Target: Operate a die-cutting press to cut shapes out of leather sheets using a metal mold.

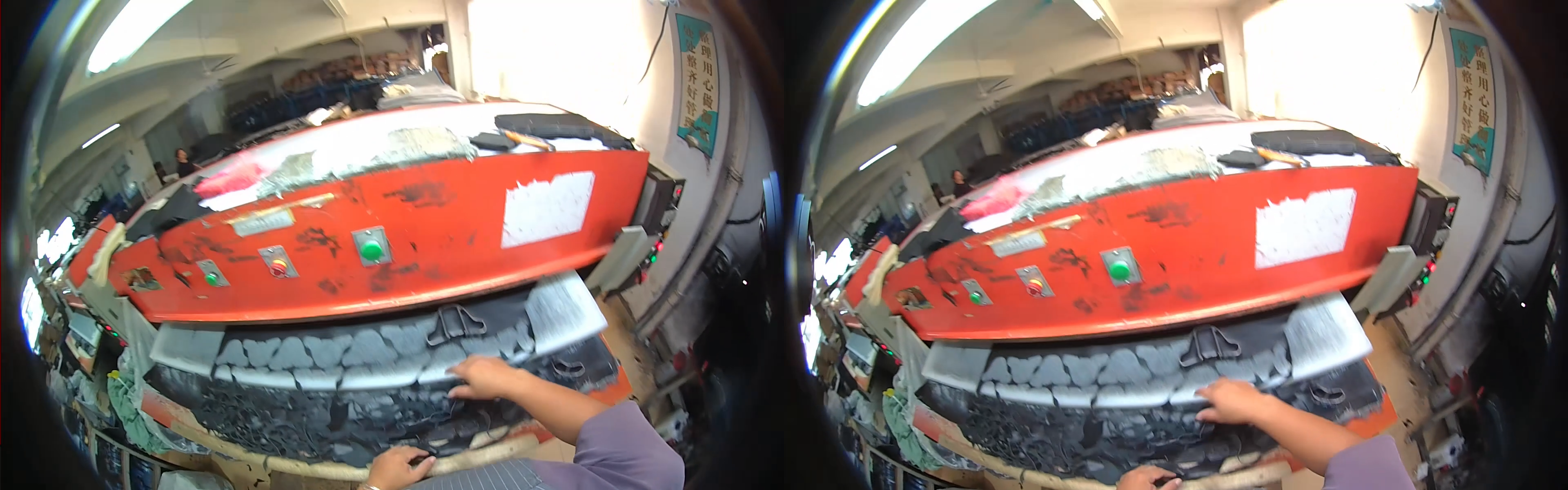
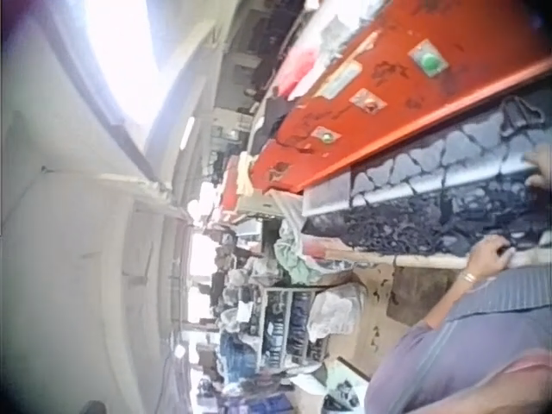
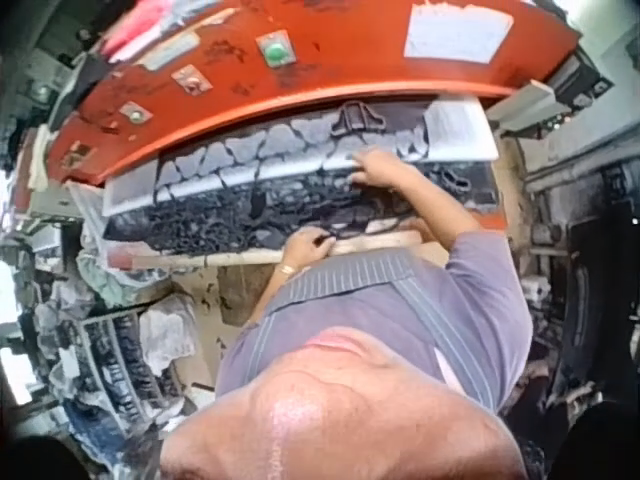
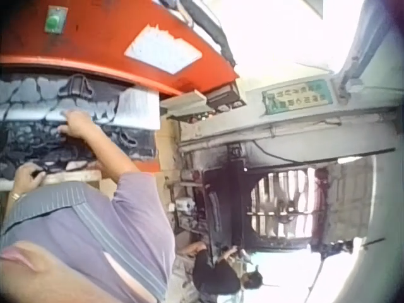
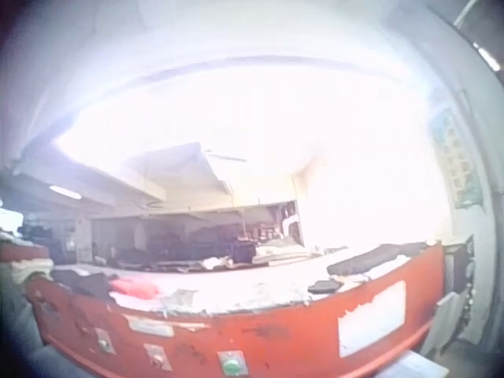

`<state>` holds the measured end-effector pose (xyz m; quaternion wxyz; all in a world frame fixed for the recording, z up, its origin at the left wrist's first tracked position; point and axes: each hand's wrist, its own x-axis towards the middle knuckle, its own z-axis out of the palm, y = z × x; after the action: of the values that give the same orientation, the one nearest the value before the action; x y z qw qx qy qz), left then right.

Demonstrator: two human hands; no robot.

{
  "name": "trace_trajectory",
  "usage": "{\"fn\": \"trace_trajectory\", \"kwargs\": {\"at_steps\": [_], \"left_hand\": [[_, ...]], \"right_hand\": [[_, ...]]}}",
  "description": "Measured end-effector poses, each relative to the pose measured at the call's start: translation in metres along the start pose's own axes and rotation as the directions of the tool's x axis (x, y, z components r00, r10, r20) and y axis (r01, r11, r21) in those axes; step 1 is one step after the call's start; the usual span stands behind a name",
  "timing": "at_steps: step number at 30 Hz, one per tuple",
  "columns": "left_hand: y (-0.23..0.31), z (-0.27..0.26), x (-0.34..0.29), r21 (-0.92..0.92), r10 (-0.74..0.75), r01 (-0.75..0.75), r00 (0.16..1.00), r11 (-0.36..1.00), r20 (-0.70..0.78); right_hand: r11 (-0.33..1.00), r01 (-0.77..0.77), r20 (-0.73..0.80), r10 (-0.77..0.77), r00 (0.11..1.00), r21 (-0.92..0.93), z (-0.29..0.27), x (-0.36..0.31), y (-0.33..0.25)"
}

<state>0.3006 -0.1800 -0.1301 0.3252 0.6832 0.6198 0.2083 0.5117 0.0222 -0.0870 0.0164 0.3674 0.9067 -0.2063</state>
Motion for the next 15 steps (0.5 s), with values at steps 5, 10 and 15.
{"fn": "trace_trajectory", "kwargs": {"at_steps": [5,10,15], "left_hand": [[0.012,0.007,0.025,-0.13,0.145,-0.203,0.922,0.971,-0.359],[0.031,0.019,0.059,-0.133,0.129,-0.2,0.902,0.971,-0.412],[-0.005,0.039,0.102,-0.352,-0.047,-0.163,0.854,0.922,-0.518]], "right_hand": [[0.915,-0.301,-0.216,0.248,0.945,-0.267,-0.01,0.058,0.048],[0.988,-0.085,-0.296,0.043,0.954,-0.131,0.021,0.068,0.076],[0.983,0.009,-0.638,0.113,0.762,0.185,0.039,0.044,0.071]]}}
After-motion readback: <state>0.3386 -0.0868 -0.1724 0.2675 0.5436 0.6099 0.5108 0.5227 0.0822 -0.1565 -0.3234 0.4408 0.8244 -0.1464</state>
